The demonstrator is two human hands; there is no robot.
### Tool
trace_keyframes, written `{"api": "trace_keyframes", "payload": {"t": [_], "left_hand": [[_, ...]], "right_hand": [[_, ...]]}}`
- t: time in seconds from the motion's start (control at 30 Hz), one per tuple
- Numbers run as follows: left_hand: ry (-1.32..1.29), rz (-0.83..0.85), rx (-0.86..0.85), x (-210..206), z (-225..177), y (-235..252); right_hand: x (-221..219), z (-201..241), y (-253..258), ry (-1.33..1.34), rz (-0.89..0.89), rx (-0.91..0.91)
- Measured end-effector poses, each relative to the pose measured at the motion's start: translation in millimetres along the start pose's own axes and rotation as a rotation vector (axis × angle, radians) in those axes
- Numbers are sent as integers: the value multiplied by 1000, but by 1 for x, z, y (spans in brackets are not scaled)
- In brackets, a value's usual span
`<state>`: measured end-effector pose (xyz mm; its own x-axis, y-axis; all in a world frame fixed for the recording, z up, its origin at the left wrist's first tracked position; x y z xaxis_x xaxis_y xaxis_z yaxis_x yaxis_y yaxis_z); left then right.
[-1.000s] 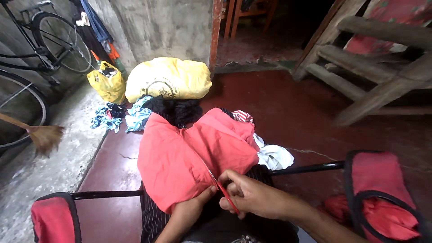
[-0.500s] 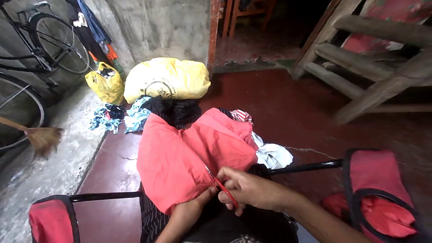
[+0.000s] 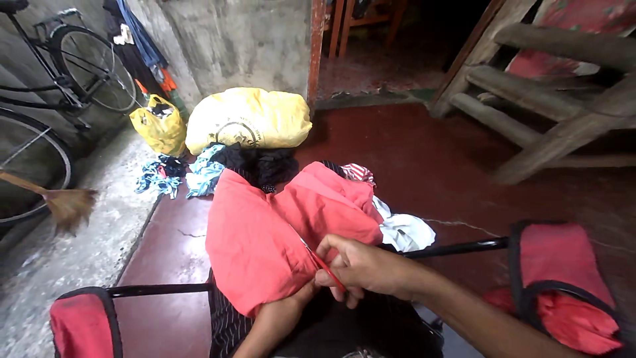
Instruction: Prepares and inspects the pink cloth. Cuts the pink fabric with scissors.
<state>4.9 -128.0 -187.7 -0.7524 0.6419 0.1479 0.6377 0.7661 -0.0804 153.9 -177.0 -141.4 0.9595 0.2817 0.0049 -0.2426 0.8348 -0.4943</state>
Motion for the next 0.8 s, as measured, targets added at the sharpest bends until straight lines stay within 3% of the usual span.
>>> {"api": "trace_keyframes", "payload": {"t": [0.3,0.8], "left_hand": [[42,13,34,1,10,1],[66,6,3,-1,5,-2]], "right_hand": [[-4,-5,7,204,70,6],[1,1,19,173,44,-6]]}}
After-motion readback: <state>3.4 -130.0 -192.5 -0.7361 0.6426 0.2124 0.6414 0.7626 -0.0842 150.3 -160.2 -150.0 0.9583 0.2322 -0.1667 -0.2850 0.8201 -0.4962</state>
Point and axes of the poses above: each hand's wrist, its own y-axis towards the middle knuckle, its own x-axis out of the back of the hand, z = x × y, the point moved 7 cm from there along y, towards the middle knuckle, and after that the axes turned 1 degree about -y, right-handed, at the moved point
